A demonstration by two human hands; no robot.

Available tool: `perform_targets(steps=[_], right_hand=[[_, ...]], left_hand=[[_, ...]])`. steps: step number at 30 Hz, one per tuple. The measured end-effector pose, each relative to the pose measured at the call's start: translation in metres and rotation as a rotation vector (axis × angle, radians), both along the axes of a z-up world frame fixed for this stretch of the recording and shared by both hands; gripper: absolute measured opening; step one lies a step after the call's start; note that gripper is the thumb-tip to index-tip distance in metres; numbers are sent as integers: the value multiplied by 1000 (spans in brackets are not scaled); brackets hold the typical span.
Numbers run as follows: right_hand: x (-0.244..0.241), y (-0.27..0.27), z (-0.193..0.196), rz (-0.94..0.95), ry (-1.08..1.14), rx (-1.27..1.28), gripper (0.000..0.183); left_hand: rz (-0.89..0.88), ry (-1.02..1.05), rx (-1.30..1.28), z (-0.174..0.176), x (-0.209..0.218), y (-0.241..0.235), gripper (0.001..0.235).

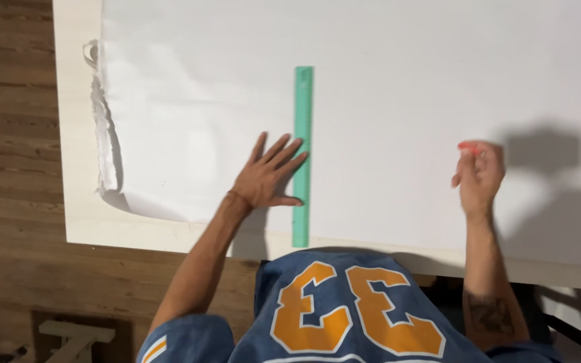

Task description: Mark lines and points on a large sheet of material using a ruler, set square, and marking tool

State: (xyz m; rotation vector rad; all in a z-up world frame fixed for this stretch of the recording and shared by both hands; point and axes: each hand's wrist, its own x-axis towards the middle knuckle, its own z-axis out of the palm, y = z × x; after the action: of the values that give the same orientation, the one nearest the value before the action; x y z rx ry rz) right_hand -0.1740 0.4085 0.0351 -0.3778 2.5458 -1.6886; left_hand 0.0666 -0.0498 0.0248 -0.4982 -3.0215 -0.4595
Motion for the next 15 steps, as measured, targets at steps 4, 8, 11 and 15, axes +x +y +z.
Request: perform_targets(steps=[4,8,11,15], right_hand=[[48,-6,-12,-88,-219,-166,5],[103,-50,5,-110,-241,-230,12],[133,-79,-11,-126,-297,-282,10],[162,-120,-16,-106,-290,-327,10]], left_hand=[[120,-73,-60,1,35,-35,128],[189,-64,-111,-1,56,-69,131],[150,-48,-115,2,56,-88,128],[119,-11,-84,-4,51,-98,137]])
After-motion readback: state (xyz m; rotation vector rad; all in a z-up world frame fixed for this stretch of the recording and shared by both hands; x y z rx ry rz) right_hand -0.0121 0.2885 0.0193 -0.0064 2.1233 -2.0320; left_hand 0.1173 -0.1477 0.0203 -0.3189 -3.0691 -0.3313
